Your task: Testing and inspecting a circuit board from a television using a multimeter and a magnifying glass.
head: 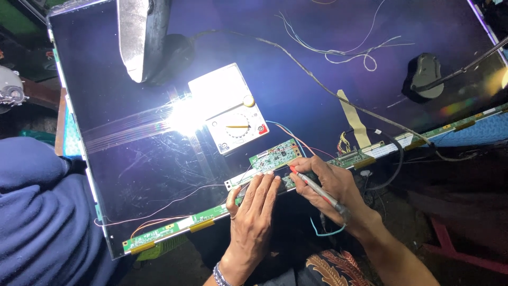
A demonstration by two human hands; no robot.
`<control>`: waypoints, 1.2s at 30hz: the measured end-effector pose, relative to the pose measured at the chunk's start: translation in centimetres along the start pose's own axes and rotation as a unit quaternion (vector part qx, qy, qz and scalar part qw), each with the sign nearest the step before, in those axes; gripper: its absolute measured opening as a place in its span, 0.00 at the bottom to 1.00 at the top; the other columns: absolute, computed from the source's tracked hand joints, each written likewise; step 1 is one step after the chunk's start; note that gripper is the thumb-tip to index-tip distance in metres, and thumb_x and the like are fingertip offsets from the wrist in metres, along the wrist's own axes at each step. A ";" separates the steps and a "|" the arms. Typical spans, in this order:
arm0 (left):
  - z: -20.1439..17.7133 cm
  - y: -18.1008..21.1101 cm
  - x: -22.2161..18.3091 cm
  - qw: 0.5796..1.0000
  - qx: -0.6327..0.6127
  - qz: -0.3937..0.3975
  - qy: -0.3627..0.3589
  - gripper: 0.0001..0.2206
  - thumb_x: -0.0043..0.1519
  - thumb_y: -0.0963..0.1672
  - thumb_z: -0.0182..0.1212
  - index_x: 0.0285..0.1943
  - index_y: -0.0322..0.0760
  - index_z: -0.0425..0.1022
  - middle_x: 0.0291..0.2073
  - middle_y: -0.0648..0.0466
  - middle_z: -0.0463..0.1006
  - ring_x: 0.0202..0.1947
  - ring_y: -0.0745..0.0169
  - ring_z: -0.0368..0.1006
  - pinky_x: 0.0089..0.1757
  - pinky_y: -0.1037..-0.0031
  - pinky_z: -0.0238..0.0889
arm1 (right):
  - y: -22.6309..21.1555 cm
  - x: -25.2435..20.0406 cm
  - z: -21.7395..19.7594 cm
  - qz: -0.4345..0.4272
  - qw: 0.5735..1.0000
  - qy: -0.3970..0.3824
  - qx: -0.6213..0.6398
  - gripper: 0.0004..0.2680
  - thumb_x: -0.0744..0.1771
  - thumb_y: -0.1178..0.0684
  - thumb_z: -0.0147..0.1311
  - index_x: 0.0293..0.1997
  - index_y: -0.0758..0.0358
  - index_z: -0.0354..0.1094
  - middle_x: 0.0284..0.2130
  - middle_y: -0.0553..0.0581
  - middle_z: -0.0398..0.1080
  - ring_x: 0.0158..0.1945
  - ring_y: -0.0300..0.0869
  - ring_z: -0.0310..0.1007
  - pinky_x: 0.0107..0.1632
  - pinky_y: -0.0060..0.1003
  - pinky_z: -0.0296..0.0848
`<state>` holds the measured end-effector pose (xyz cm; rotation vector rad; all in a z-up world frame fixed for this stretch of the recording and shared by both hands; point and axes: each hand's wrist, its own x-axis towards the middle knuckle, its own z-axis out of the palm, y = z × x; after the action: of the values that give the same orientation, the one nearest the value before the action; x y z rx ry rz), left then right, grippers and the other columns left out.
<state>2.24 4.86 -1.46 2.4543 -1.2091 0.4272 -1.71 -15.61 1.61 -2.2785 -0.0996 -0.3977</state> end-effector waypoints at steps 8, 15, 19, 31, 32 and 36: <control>0.6 0.2 -0.2 1.000 0.006 0.000 0.026 0.19 0.68 0.38 0.47 0.67 0.39 0.72 0.64 0.52 0.76 0.65 0.57 0.71 0.60 0.61 0.44 | 0.7 -0.6 0.6 0.068 0.997 -0.010 -0.046 0.07 0.67 0.50 0.59 0.43 0.54 0.63 0.46 0.53 0.80 0.38 0.38 0.85 0.34 0.30 0.84; 1.8 -0.2 -0.8 0.999 0.027 0.006 0.038 0.16 0.69 0.40 0.50 0.66 0.42 0.73 0.62 0.55 0.77 0.64 0.60 0.72 0.60 0.62 0.44 | 0.7 -0.7 0.5 0.049 0.998 0.019 -0.028 0.08 0.66 0.54 0.62 0.42 0.56 0.63 0.44 0.54 0.80 0.41 0.41 0.85 0.38 0.32 0.85; 3.6 -0.5 -1.8 0.999 0.037 -0.009 0.017 0.19 0.64 0.39 0.58 0.66 0.45 0.74 0.64 0.57 0.76 0.66 0.60 0.69 0.60 0.59 0.45 | 1.1 -0.7 0.5 0.058 0.997 0.011 -0.041 0.07 0.67 0.52 0.60 0.44 0.55 0.65 0.42 0.50 0.80 0.38 0.38 0.85 0.36 0.32 0.84; 4.0 -0.5 -1.4 0.997 0.074 -0.028 0.005 0.19 0.69 0.44 0.40 0.63 0.59 0.75 0.61 0.71 0.76 0.64 0.74 0.69 0.58 0.70 0.51 | 1.8 -0.7 -0.1 0.052 0.999 0.007 0.009 0.07 0.67 0.55 0.58 0.45 0.54 0.63 0.42 0.51 0.78 0.36 0.45 0.83 0.34 0.39 0.80; 6.0 -1.3 -2.8 0.996 0.069 -0.043 -0.020 0.21 0.66 0.46 0.41 0.65 0.64 0.72 0.64 0.74 0.73 0.66 0.75 0.66 0.60 0.67 0.48 | 1.9 -0.6 -0.2 0.030 0.999 0.014 0.011 0.07 0.67 0.56 0.57 0.45 0.56 0.62 0.41 0.51 0.77 0.37 0.45 0.82 0.35 0.38 0.79; 18.2 -6.2 -7.1 0.980 0.001 0.046 0.194 0.10 0.65 0.48 0.59 0.51 0.46 0.79 0.50 0.55 0.81 0.41 0.54 0.79 0.48 0.69 0.74 | 3.7 -1.2 1.2 -0.002 0.999 0.039 0.001 0.10 0.65 0.58 0.61 0.44 0.58 0.61 0.40 0.55 0.78 0.35 0.45 0.82 0.34 0.40 0.82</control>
<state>4.99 5.00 -21.78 2.1829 -1.1518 0.8861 -1.81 -17.15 -2.19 -2.2573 -0.0656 -0.4876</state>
